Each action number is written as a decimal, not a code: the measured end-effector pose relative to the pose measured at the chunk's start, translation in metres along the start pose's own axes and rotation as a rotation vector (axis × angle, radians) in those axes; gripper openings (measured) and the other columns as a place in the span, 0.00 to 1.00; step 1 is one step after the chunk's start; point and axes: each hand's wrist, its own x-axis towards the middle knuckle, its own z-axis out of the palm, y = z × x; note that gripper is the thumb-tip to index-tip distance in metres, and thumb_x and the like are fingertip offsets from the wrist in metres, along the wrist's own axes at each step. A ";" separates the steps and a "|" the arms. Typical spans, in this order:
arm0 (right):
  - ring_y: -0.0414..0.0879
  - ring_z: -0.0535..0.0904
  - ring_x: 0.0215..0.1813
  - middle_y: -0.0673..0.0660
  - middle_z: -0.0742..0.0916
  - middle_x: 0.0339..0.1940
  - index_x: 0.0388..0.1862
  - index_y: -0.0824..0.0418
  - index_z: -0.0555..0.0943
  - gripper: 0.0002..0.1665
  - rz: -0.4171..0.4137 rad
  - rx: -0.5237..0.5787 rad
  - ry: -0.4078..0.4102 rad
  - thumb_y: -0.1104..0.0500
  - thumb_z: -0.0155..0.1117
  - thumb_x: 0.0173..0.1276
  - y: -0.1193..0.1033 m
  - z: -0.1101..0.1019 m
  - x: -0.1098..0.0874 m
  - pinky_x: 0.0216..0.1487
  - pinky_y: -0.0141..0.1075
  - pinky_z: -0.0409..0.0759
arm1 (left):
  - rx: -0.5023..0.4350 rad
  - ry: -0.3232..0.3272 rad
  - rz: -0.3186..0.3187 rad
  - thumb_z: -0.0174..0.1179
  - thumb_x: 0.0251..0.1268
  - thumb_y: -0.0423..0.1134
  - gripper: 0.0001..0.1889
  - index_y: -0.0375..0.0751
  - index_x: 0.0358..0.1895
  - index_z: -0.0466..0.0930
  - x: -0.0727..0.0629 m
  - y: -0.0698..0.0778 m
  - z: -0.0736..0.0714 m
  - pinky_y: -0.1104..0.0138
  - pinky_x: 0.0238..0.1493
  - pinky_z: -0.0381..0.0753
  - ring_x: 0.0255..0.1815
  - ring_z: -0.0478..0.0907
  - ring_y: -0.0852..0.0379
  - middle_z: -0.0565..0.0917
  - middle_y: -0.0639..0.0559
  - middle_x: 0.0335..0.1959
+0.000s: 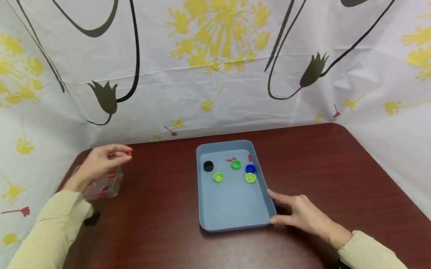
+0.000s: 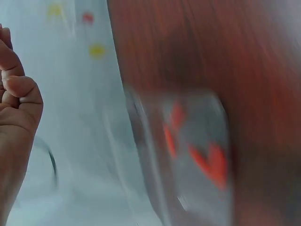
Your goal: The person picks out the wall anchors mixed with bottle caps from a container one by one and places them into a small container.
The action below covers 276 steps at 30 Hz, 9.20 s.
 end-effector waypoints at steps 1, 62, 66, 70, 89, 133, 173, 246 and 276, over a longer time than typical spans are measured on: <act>0.49 0.82 0.52 0.62 0.84 0.51 0.64 0.71 0.69 0.44 0.004 0.000 -0.002 0.45 0.69 0.56 0.000 -0.001 0.000 0.45 0.31 0.80 | 0.003 0.018 -0.011 0.64 0.60 0.45 0.17 0.41 0.49 0.80 -0.007 -0.008 -0.009 0.73 0.32 0.74 0.34 0.80 0.67 0.86 0.57 0.35; 0.50 0.80 0.56 0.63 0.81 0.57 0.66 0.70 0.67 0.46 0.032 0.046 -0.029 0.43 0.67 0.57 -0.001 0.003 0.000 0.48 0.33 0.80 | 0.150 -0.474 0.212 0.63 0.60 0.34 0.10 0.32 0.43 0.83 0.148 0.109 0.174 0.67 0.43 0.79 0.39 0.81 0.57 0.86 0.48 0.38; 0.50 0.80 0.56 0.62 0.81 0.57 0.66 0.70 0.67 0.46 0.029 0.034 -0.029 0.43 0.67 0.56 -0.002 0.002 0.001 0.48 0.32 0.79 | 0.167 -0.482 0.175 0.63 0.60 0.34 0.10 0.33 0.43 0.83 0.149 0.112 0.178 0.68 0.42 0.79 0.38 0.80 0.58 0.85 0.47 0.39; 0.50 0.79 0.56 0.62 0.81 0.57 0.66 0.70 0.67 0.46 0.034 0.030 -0.029 0.43 0.67 0.56 -0.002 0.001 0.001 0.49 0.32 0.79 | 0.173 -0.484 0.166 0.63 0.60 0.34 0.10 0.33 0.43 0.83 0.152 0.113 0.181 0.69 0.41 0.78 0.37 0.79 0.59 0.85 0.48 0.37; 0.48 0.80 0.55 0.62 0.82 0.55 0.66 0.70 0.68 0.46 0.043 0.031 -0.022 0.43 0.67 0.56 0.000 -0.001 0.000 0.48 0.32 0.79 | 0.158 -0.585 0.176 0.62 0.59 0.29 0.11 0.34 0.46 0.82 0.163 0.111 0.191 0.69 0.43 0.77 0.39 0.77 0.57 0.83 0.46 0.39; 0.45 0.82 0.52 0.61 0.84 0.53 0.66 0.69 0.68 0.44 0.035 0.062 -0.021 0.46 0.68 0.57 -0.004 0.002 0.000 0.46 0.34 0.81 | 0.366 -0.789 0.331 0.60 0.61 0.29 0.14 0.46 0.48 0.78 0.176 0.107 0.211 0.70 0.40 0.75 0.37 0.76 0.59 0.80 0.49 0.39; 0.44 0.82 0.51 0.64 0.82 0.54 0.65 0.70 0.69 0.42 -0.019 0.054 0.003 0.50 0.69 0.56 -0.003 0.004 0.000 0.44 0.33 0.81 | 0.333 -0.800 0.324 0.62 0.60 0.31 0.09 0.48 0.42 0.80 0.176 0.098 0.219 0.73 0.36 0.75 0.33 0.74 0.62 0.79 0.55 0.32; 0.42 0.83 0.49 0.62 0.85 0.50 0.64 0.70 0.70 0.42 -0.008 0.041 0.044 0.52 0.72 0.54 0.000 0.001 0.000 0.42 0.33 0.81 | 0.069 0.085 -0.158 0.63 0.62 0.43 0.21 0.29 0.50 0.75 -0.041 -0.008 -0.027 0.73 0.27 0.75 0.30 0.79 0.71 0.82 0.70 0.29; 0.47 0.83 0.50 0.63 0.83 0.52 0.65 0.71 0.68 0.44 0.010 0.068 -0.008 0.48 0.70 0.56 0.000 0.003 0.000 0.43 0.32 0.81 | -0.023 0.236 -0.117 0.63 0.60 0.43 0.16 0.37 0.48 0.81 0.061 0.109 0.115 0.66 0.40 0.78 0.40 0.84 0.52 0.86 0.40 0.41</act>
